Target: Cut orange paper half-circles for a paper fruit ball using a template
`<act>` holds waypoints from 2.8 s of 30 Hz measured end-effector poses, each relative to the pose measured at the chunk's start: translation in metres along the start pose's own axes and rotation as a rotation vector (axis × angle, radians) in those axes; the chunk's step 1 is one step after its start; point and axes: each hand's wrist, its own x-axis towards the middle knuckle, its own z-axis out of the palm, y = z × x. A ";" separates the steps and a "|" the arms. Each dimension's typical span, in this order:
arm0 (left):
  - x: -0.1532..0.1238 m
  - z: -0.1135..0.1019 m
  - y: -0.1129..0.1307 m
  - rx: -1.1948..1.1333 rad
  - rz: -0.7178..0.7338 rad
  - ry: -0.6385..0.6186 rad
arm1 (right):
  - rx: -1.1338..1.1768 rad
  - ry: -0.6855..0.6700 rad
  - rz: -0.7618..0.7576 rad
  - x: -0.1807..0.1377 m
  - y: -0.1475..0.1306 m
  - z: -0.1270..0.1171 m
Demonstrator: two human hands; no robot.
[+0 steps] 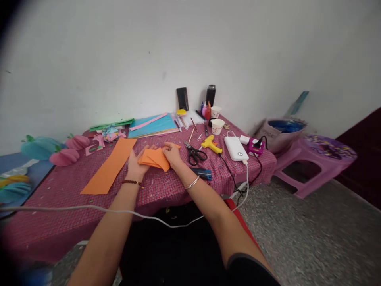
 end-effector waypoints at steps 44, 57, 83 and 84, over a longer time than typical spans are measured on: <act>-0.008 0.004 0.010 0.660 0.200 -0.195 | 0.073 -0.303 -0.141 -0.024 -0.034 -0.006; -0.004 0.001 0.009 0.708 0.027 -0.107 | -0.144 -0.155 -0.268 -0.019 -0.032 -0.006; 0.003 0.001 0.013 0.468 0.411 -0.038 | -0.083 0.063 -0.226 0.000 -0.036 -0.023; 0.004 0.000 0.018 0.412 0.414 0.013 | -0.089 0.117 -0.222 0.005 -0.039 -0.028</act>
